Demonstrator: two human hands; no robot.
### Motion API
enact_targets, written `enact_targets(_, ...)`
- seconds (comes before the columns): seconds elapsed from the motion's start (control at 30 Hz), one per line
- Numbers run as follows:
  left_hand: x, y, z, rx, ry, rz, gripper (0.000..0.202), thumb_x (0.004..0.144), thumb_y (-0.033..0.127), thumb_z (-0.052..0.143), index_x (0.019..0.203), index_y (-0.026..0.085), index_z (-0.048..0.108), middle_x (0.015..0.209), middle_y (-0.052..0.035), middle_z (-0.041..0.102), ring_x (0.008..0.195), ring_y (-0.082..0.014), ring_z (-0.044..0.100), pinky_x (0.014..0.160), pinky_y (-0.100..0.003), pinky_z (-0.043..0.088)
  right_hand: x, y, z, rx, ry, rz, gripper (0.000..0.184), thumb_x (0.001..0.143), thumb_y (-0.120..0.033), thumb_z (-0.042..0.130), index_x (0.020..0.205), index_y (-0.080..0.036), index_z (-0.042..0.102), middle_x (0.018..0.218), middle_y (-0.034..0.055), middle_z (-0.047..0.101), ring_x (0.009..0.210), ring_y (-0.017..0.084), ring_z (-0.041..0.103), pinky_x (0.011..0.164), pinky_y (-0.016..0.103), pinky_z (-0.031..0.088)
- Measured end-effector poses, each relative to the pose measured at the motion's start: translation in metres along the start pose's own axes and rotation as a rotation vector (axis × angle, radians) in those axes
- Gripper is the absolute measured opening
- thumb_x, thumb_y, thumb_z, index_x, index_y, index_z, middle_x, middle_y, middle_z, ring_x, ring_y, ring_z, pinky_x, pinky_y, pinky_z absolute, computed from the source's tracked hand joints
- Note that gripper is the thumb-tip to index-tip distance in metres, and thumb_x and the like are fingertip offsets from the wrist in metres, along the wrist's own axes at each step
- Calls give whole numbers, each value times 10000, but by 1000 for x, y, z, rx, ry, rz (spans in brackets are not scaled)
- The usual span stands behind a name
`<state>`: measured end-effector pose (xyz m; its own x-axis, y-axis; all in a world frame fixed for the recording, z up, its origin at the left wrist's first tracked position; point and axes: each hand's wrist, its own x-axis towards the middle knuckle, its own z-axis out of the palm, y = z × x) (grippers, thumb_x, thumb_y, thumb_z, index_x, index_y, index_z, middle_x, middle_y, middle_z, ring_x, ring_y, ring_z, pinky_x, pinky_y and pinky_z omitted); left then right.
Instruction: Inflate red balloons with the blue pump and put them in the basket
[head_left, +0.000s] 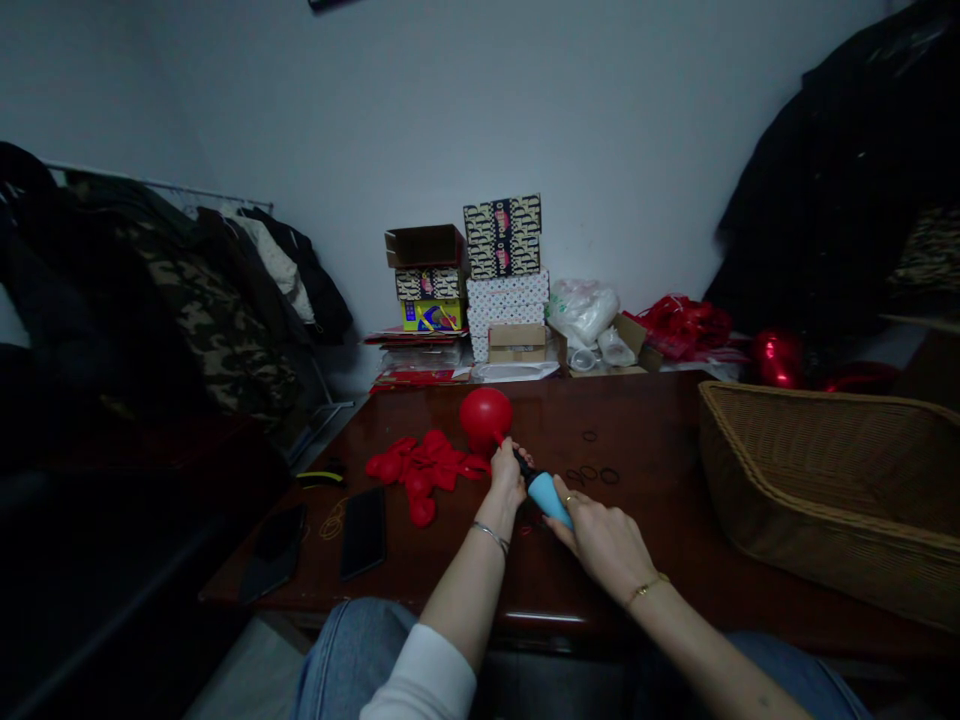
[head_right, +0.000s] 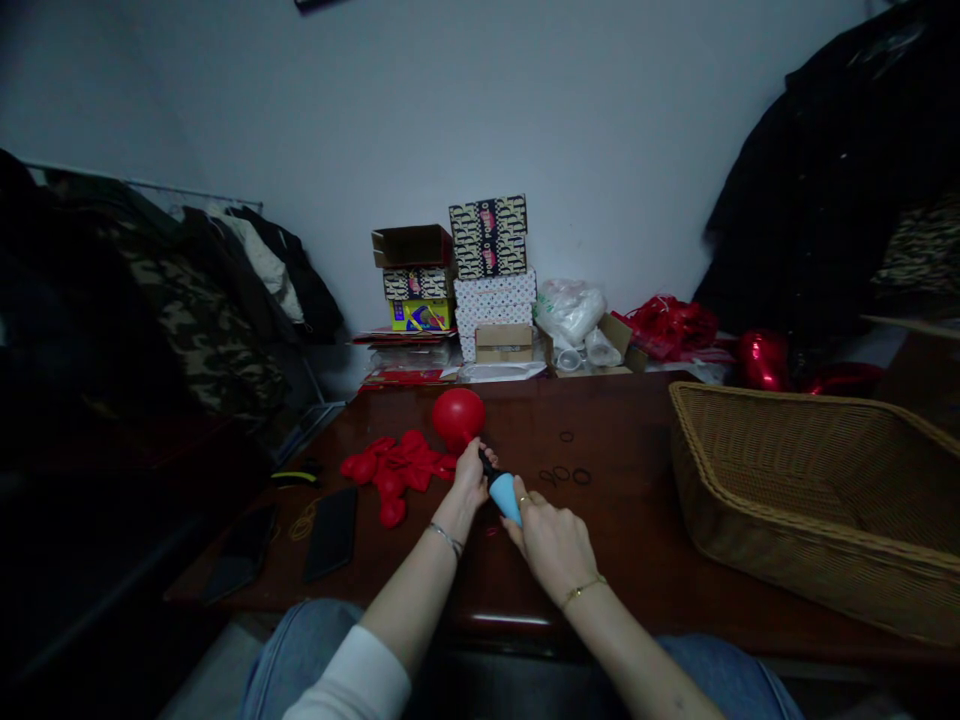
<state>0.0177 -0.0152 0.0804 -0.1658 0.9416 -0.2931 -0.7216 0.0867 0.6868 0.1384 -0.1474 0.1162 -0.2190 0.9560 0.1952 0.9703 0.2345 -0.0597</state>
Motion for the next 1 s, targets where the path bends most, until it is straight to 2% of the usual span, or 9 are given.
enact_targets(0.2,3,-3,-8,-24,-45,-17,205,846,262,492,682,170,410,517,42,419,379,-53,364,388,-162,276,-12,1,8,67,5,3,520,897,-431,337,1369,-213,355,1183,106,609,750,230,670,617,333,508)
enact_targets(0.4,9,5,-15,-70,-50,3,140,864,225,464,747,148,470,519,55,382,377,-39,339,371,-151,238,-40,22,14,189,-27,15,510,896,-450,338,1373,-269,347,1240,54,578,870,222,661,688,327,522)
enact_targets(0.6,12,11,-14,-149,-91,1,167,871,244,474,730,158,449,529,57,362,386,-37,322,365,-143,239,-60,36,12,235,-13,22,507,891,-463,348,1366,-287,355,1273,18,550,933,215,645,727,326,528)
enact_targets(0.8,7,14,-12,-246,-117,-38,224,862,298,515,704,168,424,544,58,347,401,-37,317,371,-145,263,-51,35,2,217,-18,12,501,888,-466,357,1354,-282,377,1253,34,568,931,231,645,723,346,519)
enact_targets(1.0,-3,10,-6,-249,-109,-65,267,843,350,546,691,172,420,551,48,378,421,-49,359,395,-158,301,-20,19,-4,169,-54,40,521,885,-468,357,1363,-260,366,1173,84,621,856,248,661,697,348,496)
